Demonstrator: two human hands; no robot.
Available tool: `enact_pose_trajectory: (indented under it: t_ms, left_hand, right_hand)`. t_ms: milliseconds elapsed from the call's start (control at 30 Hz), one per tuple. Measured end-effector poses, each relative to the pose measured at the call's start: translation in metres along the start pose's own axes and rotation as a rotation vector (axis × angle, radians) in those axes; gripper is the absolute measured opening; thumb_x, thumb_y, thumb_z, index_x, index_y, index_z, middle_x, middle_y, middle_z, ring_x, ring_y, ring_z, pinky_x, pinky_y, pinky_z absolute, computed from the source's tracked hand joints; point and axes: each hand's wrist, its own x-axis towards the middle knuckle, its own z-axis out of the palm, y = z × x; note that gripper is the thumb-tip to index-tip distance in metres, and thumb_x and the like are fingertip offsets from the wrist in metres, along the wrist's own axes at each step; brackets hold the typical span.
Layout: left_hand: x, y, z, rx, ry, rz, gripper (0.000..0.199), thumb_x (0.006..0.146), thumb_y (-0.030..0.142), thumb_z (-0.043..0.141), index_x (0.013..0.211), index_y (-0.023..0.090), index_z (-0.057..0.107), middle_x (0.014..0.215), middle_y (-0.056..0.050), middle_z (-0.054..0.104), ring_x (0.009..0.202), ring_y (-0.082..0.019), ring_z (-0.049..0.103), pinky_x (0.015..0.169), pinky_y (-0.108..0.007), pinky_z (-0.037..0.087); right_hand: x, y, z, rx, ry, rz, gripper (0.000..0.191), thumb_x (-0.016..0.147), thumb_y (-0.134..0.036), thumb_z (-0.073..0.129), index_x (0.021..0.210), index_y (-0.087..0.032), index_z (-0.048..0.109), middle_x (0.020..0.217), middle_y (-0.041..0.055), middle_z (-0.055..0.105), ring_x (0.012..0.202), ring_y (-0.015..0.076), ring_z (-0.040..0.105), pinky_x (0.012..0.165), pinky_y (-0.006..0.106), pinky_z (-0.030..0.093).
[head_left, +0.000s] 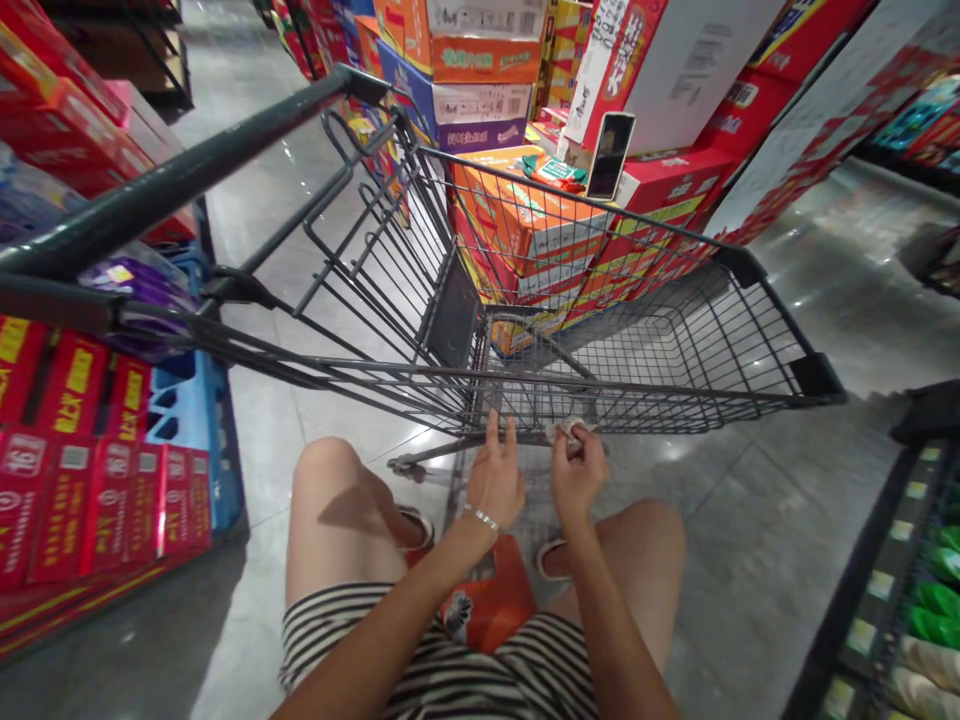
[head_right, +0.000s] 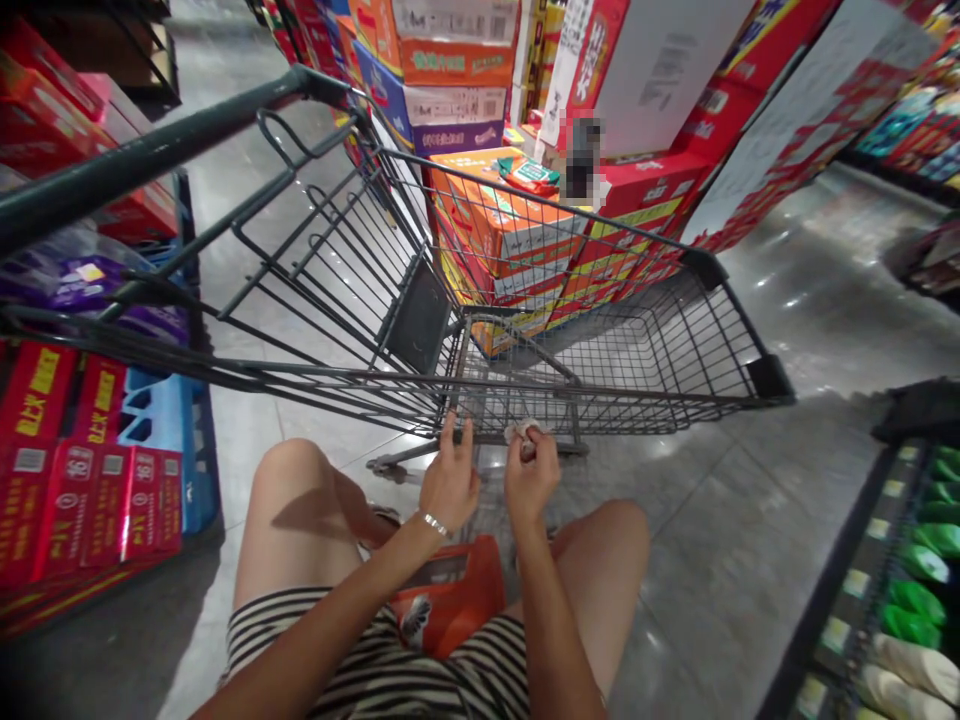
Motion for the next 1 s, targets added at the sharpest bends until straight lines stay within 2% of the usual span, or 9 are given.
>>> enact_pose_trajectory:
  t_ms: [100, 167, 267, 367, 500, 600, 733, 867, 1000]
  left_hand:
    - [-0.001, 0.002, 0.003, -0.013, 0.055, 0.069, 0.074, 0.073, 0.007, 0.045, 0.144, 0.01, 0.027, 0.146, -0.018, 0.034, 0.127, -0.028, 0.044, 0.104, -0.042, 0.039]
    - [-0.001, 0.004, 0.006, -0.008, 0.078, 0.154, 0.072, 0.073, 0.006, 0.043, 0.143, 0.012, 0.03, 0.143, -0.015, 0.041, 0.134, -0.027, 0.036, 0.111, -0.045, 0.031]
    - [0.003, 0.005, 0.011, 0.023, 0.088, 0.25, 0.07, 0.074, 0.005, 0.04, 0.143, 0.008, 0.03, 0.149, -0.016, 0.033, 0.141, -0.024, 0.022, 0.115, -0.046, 0.023]
    - [0.007, 0.004, 0.017, 0.074, 0.117, 0.281, 0.068, 0.075, 0.006, 0.04, 0.142, 0.005, 0.03, 0.152, -0.017, 0.027, 0.144, -0.023, 0.012, 0.116, -0.045, 0.021]
    - [0.009, 0.004, 0.017, 0.142, 0.12, 0.284, 0.065, 0.077, 0.008, 0.041, 0.141, 0.005, 0.031, 0.152, -0.016, 0.027, 0.144, -0.022, 0.012, 0.116, -0.046, 0.02]
    - [0.009, 0.004, 0.012, 0.168, 0.1, 0.291, 0.059, 0.078, 0.01, 0.042, 0.136, 0.005, 0.039, 0.151, -0.016, 0.028, 0.143, -0.023, 0.015, 0.116, -0.048, 0.021]
    - [0.01, 0.003, 0.007, 0.18, 0.075, 0.301, 0.044, 0.079, 0.011, 0.045, 0.122, 0.008, 0.055, 0.151, -0.016, 0.029, 0.143, -0.024, 0.018, 0.115, -0.048, 0.023]
    - [0.011, 0.002, 0.008, 0.182, 0.068, 0.298, 0.033, 0.079, 0.009, 0.046, 0.109, 0.01, 0.062, 0.15, -0.016, 0.031, 0.142, -0.024, 0.02, 0.114, -0.046, 0.027]
    - [0.013, 0.001, 0.01, 0.169, 0.072, 0.288, 0.031, 0.077, 0.006, 0.047, 0.103, 0.011, 0.064, 0.149, -0.015, 0.034, 0.141, -0.024, 0.024, 0.112, -0.043, 0.032]
  right_hand:
    - [0.005, -0.007, 0.006, 0.003, -0.061, -0.034, 0.02, 0.084, -0.032, 0.05, 0.087, -0.016, 0.061, 0.082, 0.0067, 0.064, 0.065, 0.014, 0.054, 0.066, 0.027, 0.045]
    - [0.004, -0.006, 0.013, 0.026, -0.09, -0.027, 0.019, 0.084, -0.031, 0.049, 0.089, -0.016, 0.06, 0.084, 0.007, 0.064, 0.069, 0.0151, 0.056, 0.067, 0.028, 0.046]
    - [0.002, -0.003, 0.021, 0.043, -0.076, -0.016, 0.015, 0.084, -0.029, 0.048, 0.087, -0.017, 0.057, 0.086, 0.0073, 0.062, 0.082, 0.0178, 0.059, 0.074, 0.03, 0.047]
    - [0.0, -0.001, 0.023, 0.027, -0.072, -0.025, 0.011, 0.084, -0.028, 0.049, 0.084, -0.018, 0.055, 0.083, 0.0056, 0.06, 0.081, 0.0171, 0.057, 0.074, 0.03, 0.047]
    - [0.0, 0.001, 0.022, 0.012, -0.092, -0.039, 0.008, 0.084, -0.026, 0.049, 0.082, -0.019, 0.054, 0.082, 0.0042, 0.058, 0.071, 0.0149, 0.053, 0.066, 0.027, 0.046]
    - [-0.002, 0.008, 0.025, 0.01, -0.105, -0.028, 0.009, 0.083, -0.026, 0.048, 0.081, -0.02, 0.054, 0.082, 0.0048, 0.058, 0.071, 0.0156, 0.053, 0.066, 0.028, 0.045]
    - [-0.015, 0.031, 0.033, 0.012, -0.152, 0.114, 0.015, 0.08, -0.032, 0.049, 0.08, -0.018, 0.055, 0.077, 0.0045, 0.06, 0.067, 0.0161, 0.053, 0.066, 0.029, 0.044]
    - [-0.027, 0.056, 0.042, 0.03, -0.15, 0.31, 0.02, 0.073, -0.037, 0.052, 0.075, -0.017, 0.056, 0.07, 0.0048, 0.061, 0.062, 0.0171, 0.053, 0.064, 0.031, 0.044]
    - [-0.025, 0.057, 0.05, 0.186, -0.104, 0.48, 0.026, 0.066, -0.042, 0.059, 0.074, -0.018, 0.055, 0.064, 0.002, 0.06, 0.056, 0.0149, 0.051, 0.056, 0.028, 0.044]
